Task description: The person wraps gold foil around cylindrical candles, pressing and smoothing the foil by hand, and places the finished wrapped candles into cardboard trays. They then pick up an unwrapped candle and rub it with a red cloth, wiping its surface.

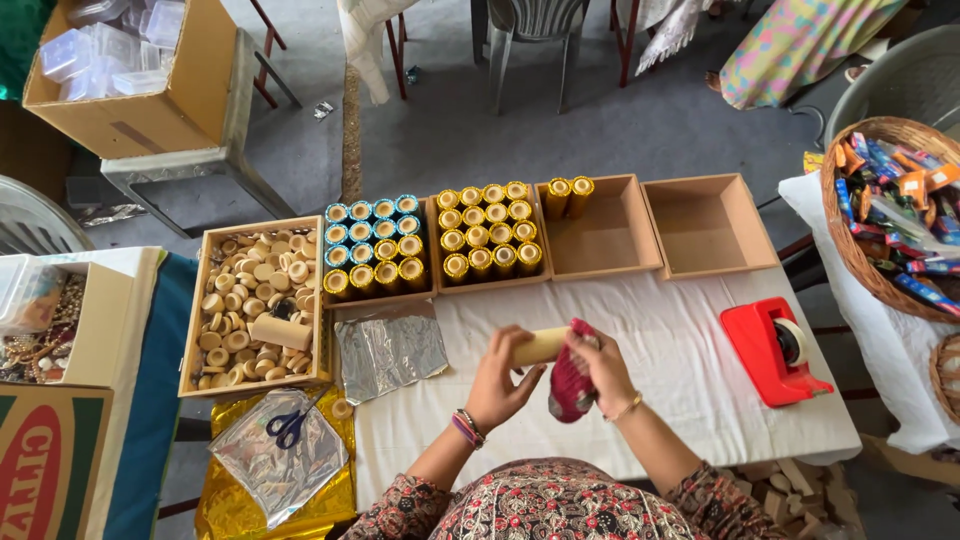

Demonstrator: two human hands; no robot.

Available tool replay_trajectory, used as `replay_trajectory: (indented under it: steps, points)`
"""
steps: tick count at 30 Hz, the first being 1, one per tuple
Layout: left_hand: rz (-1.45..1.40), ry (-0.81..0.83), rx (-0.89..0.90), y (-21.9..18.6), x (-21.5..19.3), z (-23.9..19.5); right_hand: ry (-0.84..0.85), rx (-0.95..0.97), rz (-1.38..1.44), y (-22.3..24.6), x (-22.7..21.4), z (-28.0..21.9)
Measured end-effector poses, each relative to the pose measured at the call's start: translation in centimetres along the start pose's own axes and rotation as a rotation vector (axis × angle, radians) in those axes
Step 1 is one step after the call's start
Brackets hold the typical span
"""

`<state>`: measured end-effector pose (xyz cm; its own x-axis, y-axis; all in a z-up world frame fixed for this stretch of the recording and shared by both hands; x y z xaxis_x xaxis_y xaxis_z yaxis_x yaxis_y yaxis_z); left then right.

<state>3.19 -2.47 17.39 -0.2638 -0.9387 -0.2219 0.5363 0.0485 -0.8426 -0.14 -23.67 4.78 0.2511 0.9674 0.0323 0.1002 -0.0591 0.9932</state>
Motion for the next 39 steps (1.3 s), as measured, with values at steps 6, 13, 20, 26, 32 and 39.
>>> replay_trajectory:
  steps: [6, 13, 20, 26, 32, 39]
  points:
    - [-0.226, -0.017, -0.439, 11.3, 1.7, -5.4, 0.057, -0.346, -0.312, 7.3, 3.6, -3.4]
    - [-0.329, -0.027, -0.278, 4.4, 0.6, -4.2, 0.103, -0.255, -0.315, 1.1, 1.6, -2.3]
    - [-0.575, 0.097, -0.599, 10.8, 3.7, -8.7, 0.066, -0.141, -0.213, 7.0, 1.7, -3.5]
    - [-0.559, 0.035, -0.949, 10.7, 5.3, -9.7, 0.145, -0.66, -0.589, 8.6, 1.9, -5.1]
    - [-0.068, -0.026, -0.193, 2.7, 3.8, -5.3, 0.167, 0.245, 0.067, 0.6, -0.7, -1.6]
    - [-0.377, -0.101, -0.965, 13.1, 3.8, -12.3, 0.266, -0.546, -0.587, 7.0, 1.8, -5.2]
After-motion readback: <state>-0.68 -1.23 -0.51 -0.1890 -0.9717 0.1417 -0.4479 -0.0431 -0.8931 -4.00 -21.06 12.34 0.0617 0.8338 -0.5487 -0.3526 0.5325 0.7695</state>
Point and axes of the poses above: each hand's wrist, its own z-axis towards the middle knuckle, its own x-axis out of the palm, y = z × x, the point moved 6 cm from there along z, towards the middle knuckle, and after that the axes turned 5 degrees about x, right-handed, at the moved point
